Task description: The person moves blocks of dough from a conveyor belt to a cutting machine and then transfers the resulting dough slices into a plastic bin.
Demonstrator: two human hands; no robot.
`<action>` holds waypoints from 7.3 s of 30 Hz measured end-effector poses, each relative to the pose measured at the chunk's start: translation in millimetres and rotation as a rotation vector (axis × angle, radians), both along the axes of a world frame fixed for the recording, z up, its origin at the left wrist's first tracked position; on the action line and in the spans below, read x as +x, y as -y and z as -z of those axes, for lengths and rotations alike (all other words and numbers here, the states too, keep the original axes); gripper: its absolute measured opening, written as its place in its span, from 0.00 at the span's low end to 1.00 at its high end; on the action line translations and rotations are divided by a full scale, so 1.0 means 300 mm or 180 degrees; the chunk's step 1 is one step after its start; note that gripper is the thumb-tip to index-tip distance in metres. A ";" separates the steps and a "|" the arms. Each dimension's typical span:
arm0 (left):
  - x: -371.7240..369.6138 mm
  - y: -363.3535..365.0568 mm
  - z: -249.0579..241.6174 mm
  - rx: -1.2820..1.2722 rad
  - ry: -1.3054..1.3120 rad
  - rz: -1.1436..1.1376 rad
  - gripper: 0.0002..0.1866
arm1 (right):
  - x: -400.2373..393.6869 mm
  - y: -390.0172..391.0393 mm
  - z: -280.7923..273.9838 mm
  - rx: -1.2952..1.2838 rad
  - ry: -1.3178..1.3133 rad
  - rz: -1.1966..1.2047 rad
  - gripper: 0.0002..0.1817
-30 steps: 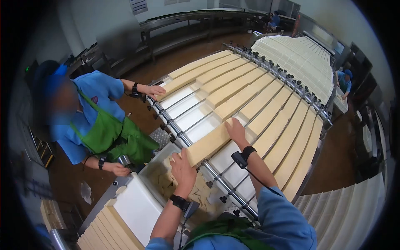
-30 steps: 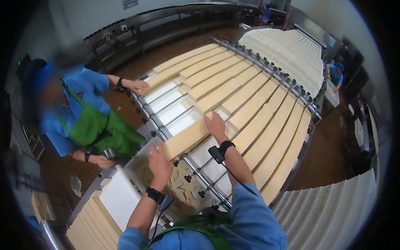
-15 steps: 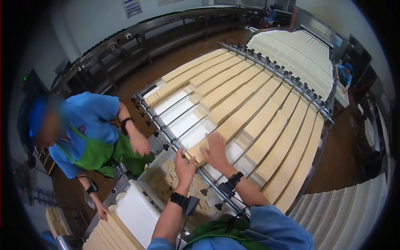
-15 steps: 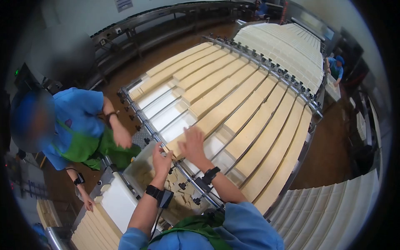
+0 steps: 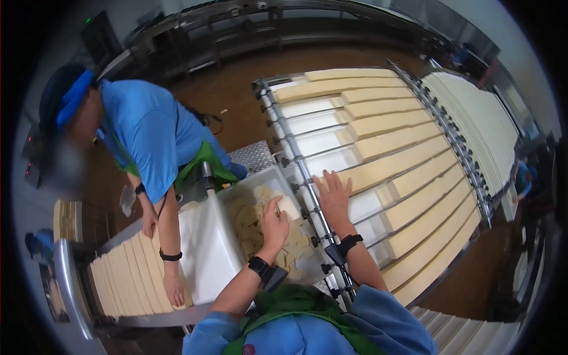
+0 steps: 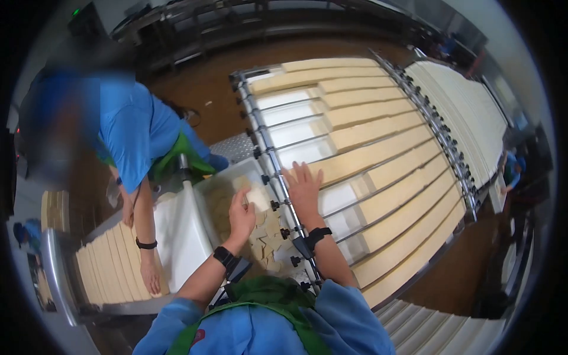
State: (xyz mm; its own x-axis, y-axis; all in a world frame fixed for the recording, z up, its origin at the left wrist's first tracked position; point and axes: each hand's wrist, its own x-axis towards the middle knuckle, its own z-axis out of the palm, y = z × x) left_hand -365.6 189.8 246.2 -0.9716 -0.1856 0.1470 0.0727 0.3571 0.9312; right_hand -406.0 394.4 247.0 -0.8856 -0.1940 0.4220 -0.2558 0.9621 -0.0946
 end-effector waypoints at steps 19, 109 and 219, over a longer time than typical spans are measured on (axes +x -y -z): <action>0.608 0.611 0.022 0.0718 0.0787 0.1051 0.20 | 0.035 0.056 0.049 0.0019 0.0203 0.0294 0.32; 0.053 -0.291 -0.238 -0.1794 0.0188 0.1527 0.42 | 0.131 -0.419 -0.070 -0.0571 -0.0131 0.2514 0.34; 0.633 0.561 -0.039 -0.1707 0.0027 -0.0651 0.39 | 0.441 0.474 -0.138 -0.2031 -0.0724 0.0578 0.30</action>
State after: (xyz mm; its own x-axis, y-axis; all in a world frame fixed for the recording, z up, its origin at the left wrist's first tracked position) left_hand -175.7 21.6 257.9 -0.9253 -0.2715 0.2648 -0.0543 0.7857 0.6162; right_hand -273.7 252.4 288.3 -0.7568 0.2960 0.5828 -0.1766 0.7659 -0.6182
